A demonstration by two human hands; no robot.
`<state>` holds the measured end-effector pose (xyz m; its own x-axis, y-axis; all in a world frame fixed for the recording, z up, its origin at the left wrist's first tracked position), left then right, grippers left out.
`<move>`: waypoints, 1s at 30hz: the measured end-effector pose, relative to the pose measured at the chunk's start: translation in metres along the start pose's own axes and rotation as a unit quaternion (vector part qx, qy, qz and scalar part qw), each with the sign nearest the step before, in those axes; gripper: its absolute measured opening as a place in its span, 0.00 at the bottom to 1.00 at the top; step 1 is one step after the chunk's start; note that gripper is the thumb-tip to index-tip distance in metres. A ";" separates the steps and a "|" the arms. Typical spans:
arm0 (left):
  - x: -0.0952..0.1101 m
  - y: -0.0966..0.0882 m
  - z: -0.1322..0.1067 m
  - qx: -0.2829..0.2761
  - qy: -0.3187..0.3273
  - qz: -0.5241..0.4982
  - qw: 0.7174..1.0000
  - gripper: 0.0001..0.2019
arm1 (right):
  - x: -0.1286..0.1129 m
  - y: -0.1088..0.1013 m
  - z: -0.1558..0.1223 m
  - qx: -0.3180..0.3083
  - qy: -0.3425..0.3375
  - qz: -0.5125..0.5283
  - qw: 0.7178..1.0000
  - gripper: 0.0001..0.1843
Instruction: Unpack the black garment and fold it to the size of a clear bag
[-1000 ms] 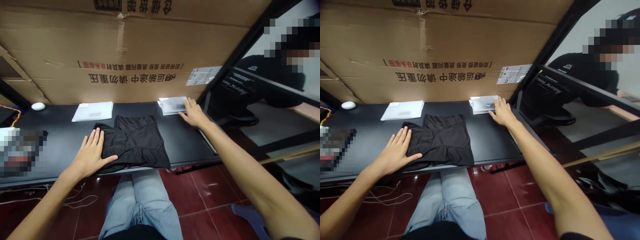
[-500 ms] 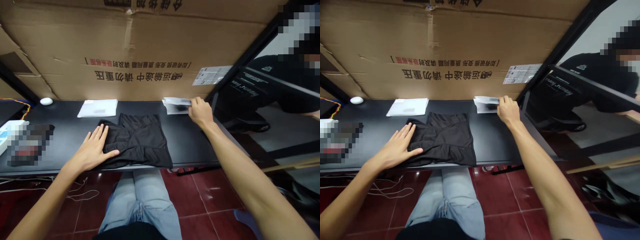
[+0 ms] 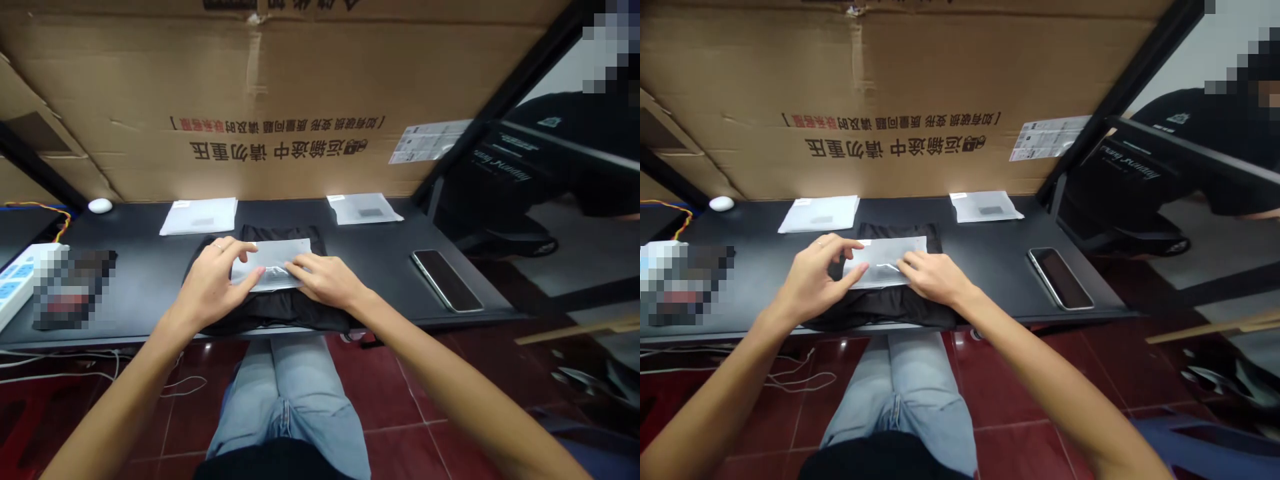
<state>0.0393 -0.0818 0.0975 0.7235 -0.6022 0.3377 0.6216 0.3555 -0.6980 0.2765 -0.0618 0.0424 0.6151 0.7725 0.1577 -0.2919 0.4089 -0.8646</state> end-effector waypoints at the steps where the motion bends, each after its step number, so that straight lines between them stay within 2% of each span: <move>1: 0.005 0.006 0.002 -0.018 0.007 -0.010 1.000 0.13 | 0.001 -0.001 -0.004 -0.007 -0.008 0.040 0.999 0.23; 3: 0.012 0.017 0.005 -0.052 0.018 -0.027 0.998 0.12 | 0.007 -0.005 -0.015 0.014 0.003 0.113 0.993 0.28; 5: 0.017 0.027 0.006 -0.083 0.037 -0.042 0.995 0.09 | 0.015 -0.009 -0.028 0.057 0.046 0.165 0.984 0.29; 8: 0.022 0.043 0.009 -0.117 0.056 -0.068 0.989 0.06 | 0.020 -0.006 -0.049 0.117 0.100 0.180 0.972 0.23; 12: 0.033 0.063 0.016 -0.134 0.062 -0.088 0.985 0.07 | 0.016 0.001 -0.066 0.177 0.118 0.148 0.966 0.16; 16: 0.055 0.087 0.019 -0.159 0.080 -0.047 0.983 0.09 | 0.016 -0.001 -0.068 0.187 0.118 0.163 0.962 0.13; 21: 0.073 0.113 0.018 -0.173 0.112 0.031 0.978 0.03 | 0.019 -0.006 -0.068 0.206 0.142 0.182 0.951 0.10; 24: 0.076 0.120 0.017 -0.158 0.125 0.051 0.978 0.02 | 0.019 -0.006 -0.069 0.208 0.155 0.186 0.948 0.09; 30: 0.077 0.125 0.015 -0.149 0.169 0.069 0.972 0.08 | 0.020 -0.005 -0.068 0.184 0.166 0.186 0.951 0.11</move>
<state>0.1777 -0.0726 0.0458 0.6221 -0.7821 0.0358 0.3747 0.2573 -0.8907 0.3404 -0.0812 0.0174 0.5992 0.7256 -0.3384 -0.7329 0.3270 -0.5967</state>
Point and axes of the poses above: each hand's wrist, its own z-axis towards the middle knuckle, its own y-axis out of the palm, x = y × z, the point moved 5 cm from there along z, towards the middle knuckle, and after that the axes turned 8 degrees about x, right-handed, at the moved point
